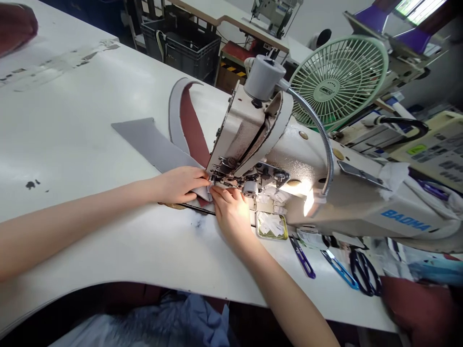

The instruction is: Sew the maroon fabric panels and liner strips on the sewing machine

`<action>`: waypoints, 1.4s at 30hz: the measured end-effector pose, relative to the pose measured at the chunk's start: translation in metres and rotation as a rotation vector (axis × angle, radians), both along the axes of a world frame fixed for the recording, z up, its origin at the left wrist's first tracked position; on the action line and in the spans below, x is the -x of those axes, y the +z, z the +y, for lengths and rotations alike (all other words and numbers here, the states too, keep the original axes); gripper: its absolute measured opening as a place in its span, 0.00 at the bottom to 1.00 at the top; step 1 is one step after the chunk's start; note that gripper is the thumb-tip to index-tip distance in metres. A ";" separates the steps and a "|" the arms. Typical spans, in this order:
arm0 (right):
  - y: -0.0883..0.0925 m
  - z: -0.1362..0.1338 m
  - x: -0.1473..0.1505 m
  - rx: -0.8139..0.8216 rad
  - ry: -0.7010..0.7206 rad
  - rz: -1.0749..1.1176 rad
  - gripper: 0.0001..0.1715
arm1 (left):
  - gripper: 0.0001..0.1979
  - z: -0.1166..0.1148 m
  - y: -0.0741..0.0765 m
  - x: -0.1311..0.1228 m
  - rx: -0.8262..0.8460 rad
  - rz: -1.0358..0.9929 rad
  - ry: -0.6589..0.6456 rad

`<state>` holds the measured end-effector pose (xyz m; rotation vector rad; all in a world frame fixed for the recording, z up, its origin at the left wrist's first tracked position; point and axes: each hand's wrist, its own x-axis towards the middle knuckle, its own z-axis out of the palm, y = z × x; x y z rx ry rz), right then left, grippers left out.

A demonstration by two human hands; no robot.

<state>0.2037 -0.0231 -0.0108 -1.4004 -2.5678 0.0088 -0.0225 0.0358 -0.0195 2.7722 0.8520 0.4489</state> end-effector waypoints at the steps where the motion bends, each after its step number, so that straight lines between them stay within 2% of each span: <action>1: 0.000 -0.001 -0.001 -0.006 -0.007 -0.001 0.20 | 0.18 0.001 -0.001 -0.002 -0.007 -0.007 -0.001; 7: -0.004 -0.001 -0.002 -0.019 -0.005 0.004 0.21 | 0.19 -0.002 -0.005 -0.002 -0.015 -0.064 0.005; 15: 0.000 0.000 -0.001 -0.003 -0.041 0.024 0.21 | 0.13 -0.002 -0.005 -0.004 -0.022 -0.061 0.033; 19: 0.002 -0.011 0.003 -0.023 0.042 0.047 0.14 | 0.15 -0.007 -0.006 -0.003 -0.009 -0.069 0.008; 26: 0.003 -0.023 0.012 -0.047 0.130 -0.083 0.09 | 0.17 -0.010 -0.007 0.001 -0.006 -0.085 -0.023; 35: -0.005 -0.013 0.011 -0.069 0.062 -0.082 0.13 | 0.12 0.017 -0.004 -0.002 -0.069 -0.062 -0.016; 38: -0.005 -0.009 0.012 -0.065 0.041 -0.073 0.17 | 0.13 0.029 -0.003 -0.002 -0.092 -0.057 -0.037; 42: -0.005 -0.006 0.014 -0.072 0.018 -0.057 0.20 | 0.17 0.042 0.003 -0.003 -0.043 -0.122 -0.103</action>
